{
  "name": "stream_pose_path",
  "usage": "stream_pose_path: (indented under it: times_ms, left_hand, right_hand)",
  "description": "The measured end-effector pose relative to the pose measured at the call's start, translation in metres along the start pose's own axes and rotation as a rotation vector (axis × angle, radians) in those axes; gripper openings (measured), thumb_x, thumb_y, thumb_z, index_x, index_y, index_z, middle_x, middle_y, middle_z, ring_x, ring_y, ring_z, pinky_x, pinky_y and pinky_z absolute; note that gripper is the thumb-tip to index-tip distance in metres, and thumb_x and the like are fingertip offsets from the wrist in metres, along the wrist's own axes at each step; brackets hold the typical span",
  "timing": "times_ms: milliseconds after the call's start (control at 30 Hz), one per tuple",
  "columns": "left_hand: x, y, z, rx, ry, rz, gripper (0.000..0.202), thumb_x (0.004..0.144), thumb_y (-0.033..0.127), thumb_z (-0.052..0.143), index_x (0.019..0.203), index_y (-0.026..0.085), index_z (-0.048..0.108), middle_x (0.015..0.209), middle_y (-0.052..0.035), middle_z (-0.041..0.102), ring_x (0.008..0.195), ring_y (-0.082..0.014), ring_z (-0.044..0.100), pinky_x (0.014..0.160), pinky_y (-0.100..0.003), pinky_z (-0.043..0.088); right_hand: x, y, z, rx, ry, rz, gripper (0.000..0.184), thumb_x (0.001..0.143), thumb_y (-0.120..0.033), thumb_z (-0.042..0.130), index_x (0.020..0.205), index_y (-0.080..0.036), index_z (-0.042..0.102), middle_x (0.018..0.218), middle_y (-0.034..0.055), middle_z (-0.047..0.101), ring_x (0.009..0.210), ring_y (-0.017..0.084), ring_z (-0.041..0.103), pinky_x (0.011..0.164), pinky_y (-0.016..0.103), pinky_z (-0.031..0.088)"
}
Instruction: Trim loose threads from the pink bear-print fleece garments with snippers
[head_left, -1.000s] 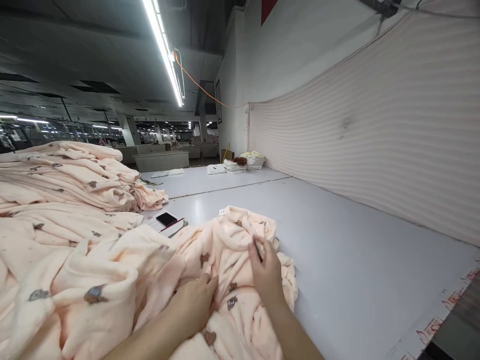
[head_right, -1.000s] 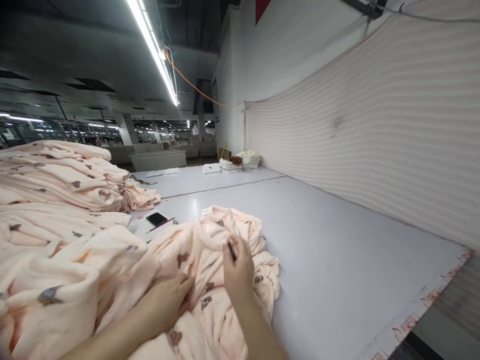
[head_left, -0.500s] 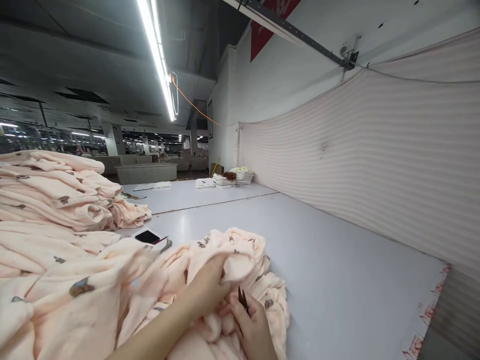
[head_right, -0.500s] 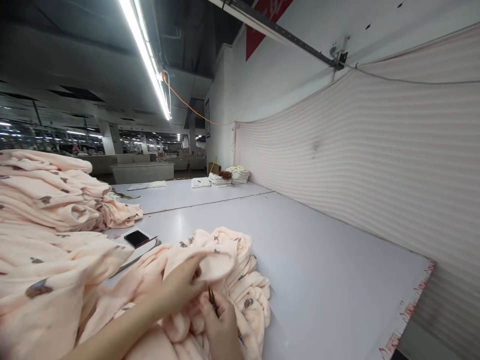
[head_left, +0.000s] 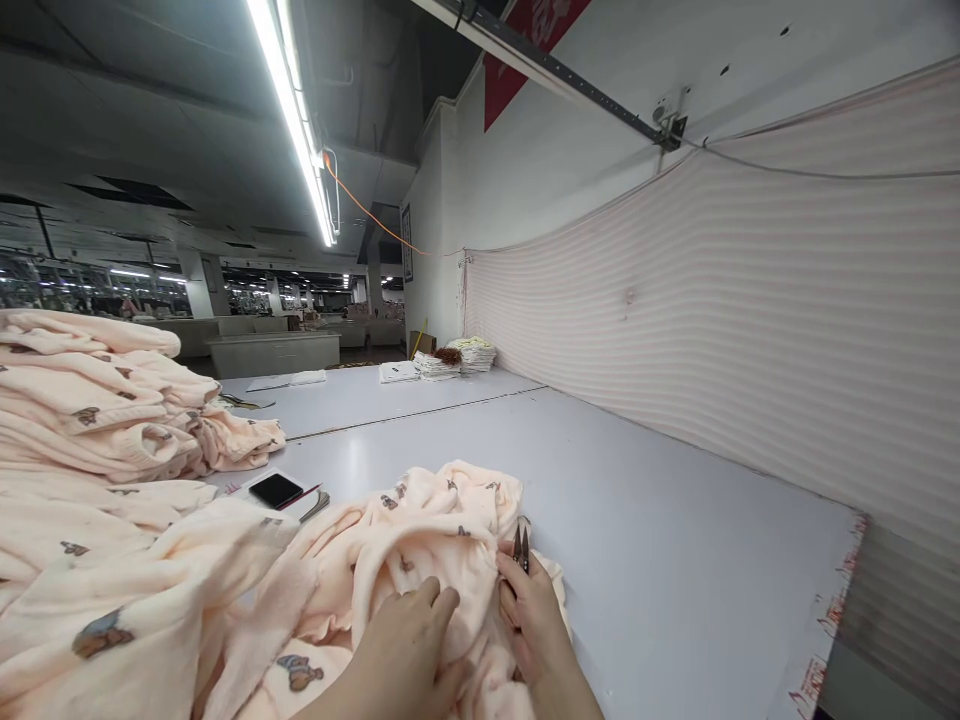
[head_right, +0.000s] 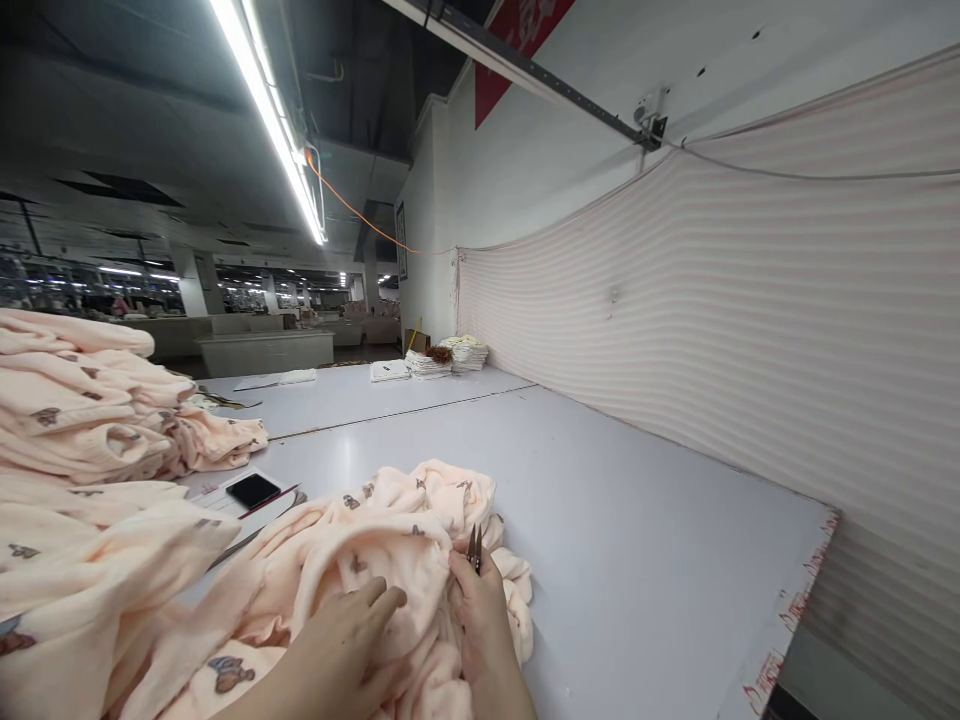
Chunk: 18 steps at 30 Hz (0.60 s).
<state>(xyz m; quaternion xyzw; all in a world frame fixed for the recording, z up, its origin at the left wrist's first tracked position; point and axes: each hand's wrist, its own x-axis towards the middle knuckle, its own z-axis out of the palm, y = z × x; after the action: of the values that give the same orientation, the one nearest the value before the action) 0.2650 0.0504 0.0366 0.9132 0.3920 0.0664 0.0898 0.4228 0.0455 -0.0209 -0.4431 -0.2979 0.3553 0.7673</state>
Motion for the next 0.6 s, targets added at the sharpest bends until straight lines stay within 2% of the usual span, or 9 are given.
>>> stream_pose_path:
  times_ms: [100, 167, 200, 267, 367, 500, 600]
  left_hand:
    - [0.005, 0.003, 0.003, -0.164, 0.168, 0.03, 0.04, 0.075, 0.029, 0.054, 0.114, 0.019, 0.053, 0.118, -0.0146, 0.057, 0.096, -0.0319, 0.057, 0.081, -0.045, 0.042]
    - [0.009, 0.005, 0.006, -0.351, 0.281, 0.024, 0.046, 0.074, 0.026, 0.056, 0.118, 0.02, 0.046, 0.121, -0.013, 0.057, 0.104, -0.0298, 0.054, 0.087, -0.042, 0.041]
    - [0.011, 0.006, 0.007, -0.451, 0.31, -0.006, 0.044, 0.073, 0.025, 0.057, 0.115, 0.02, 0.045, 0.115, -0.0116, 0.059, 0.103, -0.0285, 0.054, 0.086, -0.04, 0.042]
    - [0.014, 0.006, 0.009, -0.617, 0.319, -0.075, 0.027, 0.074, 0.024, 0.055, 0.1, 0.021, 0.047, 0.096, -0.0067, 0.062, 0.093, -0.0251, 0.057, 0.08, -0.036, 0.044]
    - [0.014, 0.005, 0.011, -0.714, 0.353, -0.071, 0.007, 0.08, 0.025, 0.047, 0.086, 0.023, 0.045, 0.083, -0.0024, 0.059, 0.08, -0.0212, 0.057, 0.072, -0.032, 0.044]
    - [0.012, 0.004, 0.008, -0.728, 0.473, -0.045, 0.006, 0.08, 0.024, 0.047, 0.083, 0.022, 0.052, 0.079, -0.0023, 0.059, 0.074, -0.0203, 0.055, 0.068, -0.031, 0.043]
    - [0.014, 0.005, 0.0, -0.891, 0.432, -0.09, 0.013, 0.08, 0.031, 0.049, 0.078, 0.021, 0.058, 0.069, -0.0004, 0.057, 0.068, -0.0196, 0.054, 0.064, -0.03, 0.043]
  right_hand:
    - [-0.013, -0.009, 0.003, 0.052, -0.016, 0.064, 0.029, 0.067, -0.041, 0.075, 0.079, -0.018, 0.062, 0.056, -0.0024, 0.06, 0.045, 0.012, 0.058, 0.037, 0.019, 0.041]
    - [-0.02, -0.012, 0.006, 0.086, -0.028, 0.102, 0.029, 0.069, -0.042, 0.074, 0.084, -0.02, 0.061, 0.063, -0.0018, 0.064, 0.053, 0.013, 0.062, 0.043, 0.02, 0.046]
    - [-0.023, -0.013, 0.008, 0.087, -0.035, 0.113, 0.029, 0.07, -0.042, 0.073, 0.086, -0.021, 0.061, 0.068, -0.0015, 0.065, 0.059, 0.014, 0.064, 0.048, 0.021, 0.049]
    - [-0.028, -0.014, 0.012, 0.038, -0.049, 0.09, 0.03, 0.071, -0.042, 0.073, 0.088, -0.022, 0.06, 0.077, -0.0003, 0.068, 0.072, 0.017, 0.067, 0.061, 0.023, 0.053]
    - [-0.036, -0.018, 0.018, -0.123, -0.06, -0.055, 0.027, 0.074, -0.041, 0.069, 0.09, -0.02, 0.061, 0.086, 0.0032, 0.069, 0.084, 0.021, 0.066, 0.071, 0.026, 0.054]
    - [-0.044, -0.03, 0.018, -0.29, -0.03, -0.199, 0.026, 0.077, -0.041, 0.065, 0.095, -0.022, 0.061, 0.088, 0.0037, 0.069, 0.086, 0.021, 0.067, 0.072, 0.024, 0.053]
    - [-0.043, -0.04, 0.01, -0.325, -0.115, -0.21, 0.024, 0.078, -0.041, 0.064, 0.094, -0.023, 0.062, 0.095, 0.0038, 0.069, 0.092, 0.022, 0.066, 0.078, 0.025, 0.052]
